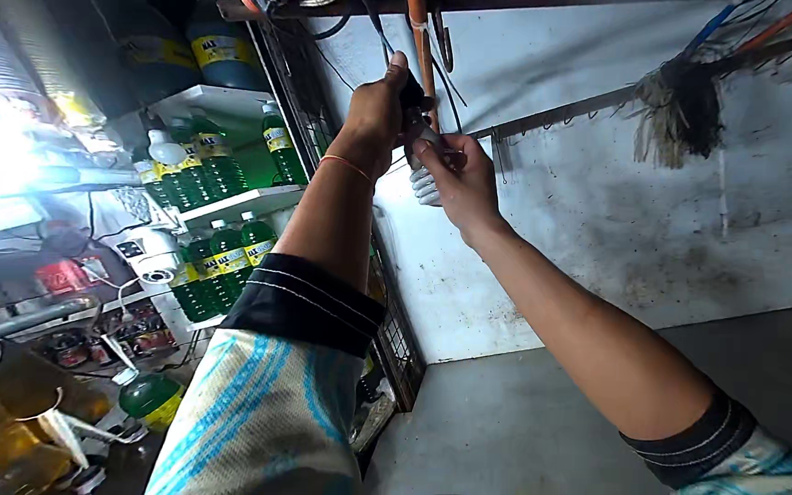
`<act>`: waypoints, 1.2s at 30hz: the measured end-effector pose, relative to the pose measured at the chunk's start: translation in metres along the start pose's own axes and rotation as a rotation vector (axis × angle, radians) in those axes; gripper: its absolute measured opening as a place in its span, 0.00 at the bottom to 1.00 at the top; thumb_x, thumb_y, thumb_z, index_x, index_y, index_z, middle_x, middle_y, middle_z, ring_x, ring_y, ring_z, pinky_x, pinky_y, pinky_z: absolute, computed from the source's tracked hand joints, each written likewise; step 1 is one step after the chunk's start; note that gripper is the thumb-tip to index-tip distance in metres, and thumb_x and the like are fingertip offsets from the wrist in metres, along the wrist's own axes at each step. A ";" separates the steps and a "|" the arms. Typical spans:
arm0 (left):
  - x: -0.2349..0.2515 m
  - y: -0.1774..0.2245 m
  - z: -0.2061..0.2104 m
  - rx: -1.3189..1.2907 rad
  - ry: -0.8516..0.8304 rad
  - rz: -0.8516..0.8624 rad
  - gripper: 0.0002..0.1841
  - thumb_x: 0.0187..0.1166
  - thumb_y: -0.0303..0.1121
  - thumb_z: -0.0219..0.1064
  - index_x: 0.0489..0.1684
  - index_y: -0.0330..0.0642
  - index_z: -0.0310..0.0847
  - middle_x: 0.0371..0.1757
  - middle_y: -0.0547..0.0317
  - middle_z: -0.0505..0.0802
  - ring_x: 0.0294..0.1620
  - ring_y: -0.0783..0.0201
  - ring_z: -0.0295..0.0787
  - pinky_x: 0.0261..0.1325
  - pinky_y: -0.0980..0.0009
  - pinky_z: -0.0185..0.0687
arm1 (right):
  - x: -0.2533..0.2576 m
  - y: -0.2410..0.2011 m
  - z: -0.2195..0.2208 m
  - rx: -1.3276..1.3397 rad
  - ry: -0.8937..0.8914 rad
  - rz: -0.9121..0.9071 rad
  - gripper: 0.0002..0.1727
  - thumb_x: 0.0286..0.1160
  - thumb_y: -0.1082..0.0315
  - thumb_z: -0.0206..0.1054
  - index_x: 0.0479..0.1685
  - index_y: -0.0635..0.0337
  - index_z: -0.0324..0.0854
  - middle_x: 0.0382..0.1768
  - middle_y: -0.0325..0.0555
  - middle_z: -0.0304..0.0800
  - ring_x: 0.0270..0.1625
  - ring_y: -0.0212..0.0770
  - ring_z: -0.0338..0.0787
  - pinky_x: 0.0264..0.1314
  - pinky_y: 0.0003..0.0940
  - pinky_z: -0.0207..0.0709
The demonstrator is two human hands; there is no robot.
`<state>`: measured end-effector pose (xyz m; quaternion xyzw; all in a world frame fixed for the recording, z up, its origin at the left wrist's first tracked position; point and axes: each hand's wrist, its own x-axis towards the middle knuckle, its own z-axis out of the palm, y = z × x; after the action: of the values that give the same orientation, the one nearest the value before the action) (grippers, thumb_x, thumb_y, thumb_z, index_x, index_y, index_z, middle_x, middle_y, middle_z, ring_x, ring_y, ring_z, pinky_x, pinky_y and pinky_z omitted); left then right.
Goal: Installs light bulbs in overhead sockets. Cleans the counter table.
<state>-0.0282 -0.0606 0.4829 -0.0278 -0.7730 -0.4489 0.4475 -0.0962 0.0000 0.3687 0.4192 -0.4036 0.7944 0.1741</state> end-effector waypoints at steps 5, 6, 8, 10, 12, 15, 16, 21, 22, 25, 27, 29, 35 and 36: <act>0.000 -0.008 -0.006 -0.046 -0.067 0.020 0.29 0.95 0.55 0.37 0.56 0.41 0.79 0.46 0.56 0.95 0.47 0.60 0.94 0.50 0.63 0.89 | 0.004 0.000 0.006 0.053 0.049 -0.017 0.24 0.75 0.56 0.76 0.63 0.62 0.79 0.42 0.48 0.90 0.36 0.38 0.90 0.41 0.38 0.88; 0.000 -0.010 -0.007 -0.071 -0.083 0.030 0.29 0.95 0.55 0.36 0.57 0.41 0.78 0.46 0.55 0.95 0.47 0.60 0.94 0.51 0.63 0.89 | 0.005 -0.002 0.007 0.045 0.051 0.000 0.24 0.75 0.55 0.76 0.63 0.61 0.79 0.41 0.48 0.90 0.35 0.38 0.91 0.38 0.39 0.88; 0.000 -0.015 -0.008 -0.145 -0.111 0.047 0.30 0.96 0.55 0.34 0.56 0.40 0.77 0.45 0.54 0.95 0.46 0.60 0.94 0.50 0.63 0.89 | 0.006 -0.008 0.010 0.047 0.038 0.048 0.24 0.78 0.53 0.74 0.63 0.60 0.80 0.43 0.51 0.89 0.36 0.43 0.92 0.36 0.43 0.90; -0.002 -0.013 -0.008 -0.250 -0.127 0.049 0.31 0.95 0.55 0.33 0.53 0.39 0.76 0.41 0.51 0.95 0.42 0.58 0.95 0.46 0.64 0.90 | 0.009 -0.016 0.014 0.168 -0.035 0.166 0.23 0.82 0.50 0.69 0.64 0.58 0.82 0.47 0.52 0.89 0.42 0.46 0.92 0.42 0.46 0.90; -0.004 -0.011 -0.010 -0.312 -0.131 0.023 0.31 0.95 0.56 0.34 0.49 0.39 0.75 0.37 0.50 0.95 0.38 0.57 0.96 0.42 0.65 0.92 | 0.012 -0.017 0.015 0.403 -0.165 0.373 0.23 0.84 0.46 0.64 0.59 0.57 0.82 0.43 0.49 0.89 0.44 0.44 0.92 0.48 0.43 0.88; -0.004 -0.015 -0.019 -0.348 -0.188 0.008 0.32 0.94 0.57 0.30 0.50 0.40 0.74 0.36 0.51 0.94 0.37 0.57 0.95 0.43 0.63 0.91 | 0.013 -0.008 0.014 0.658 -0.250 0.518 0.23 0.85 0.43 0.61 0.58 0.55 0.79 0.42 0.47 0.88 0.43 0.40 0.91 0.47 0.36 0.87; -0.004 -0.015 -0.022 -0.360 -0.208 0.004 0.32 0.94 0.58 0.30 0.51 0.41 0.74 0.37 0.51 0.94 0.38 0.57 0.95 0.43 0.62 0.92 | 0.013 -0.008 0.014 0.704 -0.262 0.536 0.24 0.85 0.43 0.59 0.60 0.54 0.78 0.44 0.47 0.88 0.43 0.41 0.91 0.45 0.34 0.87; -0.001 -0.018 -0.027 -0.282 -0.219 0.034 0.32 0.94 0.58 0.30 0.53 0.41 0.75 0.35 0.54 0.92 0.37 0.61 0.93 0.42 0.64 0.90 | 0.012 -0.018 0.017 0.752 -0.285 0.569 0.24 0.86 0.39 0.54 0.56 0.51 0.76 0.39 0.46 0.85 0.34 0.39 0.88 0.32 0.30 0.84; 0.002 -0.020 -0.027 -0.244 -0.201 0.061 0.32 0.94 0.57 0.30 0.51 0.41 0.76 0.35 0.56 0.91 0.36 0.62 0.92 0.43 0.65 0.90 | 0.011 -0.019 0.019 0.701 -0.288 0.541 0.24 0.85 0.39 0.57 0.52 0.51 0.78 0.37 0.44 0.84 0.34 0.38 0.87 0.34 0.30 0.83; 0.007 -0.025 -0.027 -0.139 -0.170 0.124 0.31 0.96 0.55 0.31 0.51 0.40 0.77 0.37 0.56 0.95 0.38 0.62 0.95 0.44 0.66 0.90 | 0.008 -0.020 0.023 0.529 -0.227 0.488 0.18 0.80 0.47 0.67 0.45 0.54 0.81 0.33 0.41 0.84 0.34 0.35 0.87 0.38 0.29 0.84; 0.007 -0.026 -0.028 -0.119 -0.176 0.125 0.32 0.95 0.55 0.30 0.51 0.40 0.76 0.37 0.57 0.95 0.38 0.63 0.94 0.44 0.67 0.88 | 0.007 -0.022 0.024 0.489 -0.168 0.501 0.18 0.80 0.49 0.68 0.52 0.54 0.81 0.38 0.43 0.85 0.36 0.36 0.87 0.36 0.28 0.84; 0.006 -0.024 -0.027 -0.111 -0.167 0.120 0.32 0.95 0.56 0.30 0.48 0.41 0.76 0.36 0.58 0.95 0.36 0.64 0.93 0.41 0.67 0.88 | 0.007 -0.024 0.025 0.496 -0.136 0.539 0.21 0.82 0.46 0.64 0.57 0.53 0.79 0.41 0.46 0.86 0.39 0.38 0.89 0.36 0.30 0.83; 0.004 -0.026 -0.026 -0.104 -0.105 0.105 0.33 0.95 0.57 0.29 0.43 0.43 0.78 0.31 0.60 0.94 0.31 0.66 0.93 0.37 0.67 0.87 | 0.004 -0.027 0.029 0.526 -0.165 0.568 0.23 0.87 0.43 0.56 0.63 0.52 0.76 0.47 0.49 0.86 0.43 0.43 0.89 0.40 0.35 0.85; 0.006 -0.028 -0.025 -0.111 -0.088 0.126 0.32 0.95 0.56 0.30 0.41 0.43 0.78 0.30 0.60 0.94 0.30 0.66 0.92 0.36 0.68 0.87 | 0.003 -0.026 0.030 0.491 -0.180 0.544 0.24 0.87 0.43 0.57 0.63 0.53 0.77 0.47 0.49 0.85 0.44 0.42 0.89 0.41 0.35 0.85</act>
<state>-0.0274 -0.0978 0.4729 -0.1208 -0.7627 -0.4601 0.4382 -0.0659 -0.0077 0.3935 0.3943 -0.3114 0.8446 -0.1851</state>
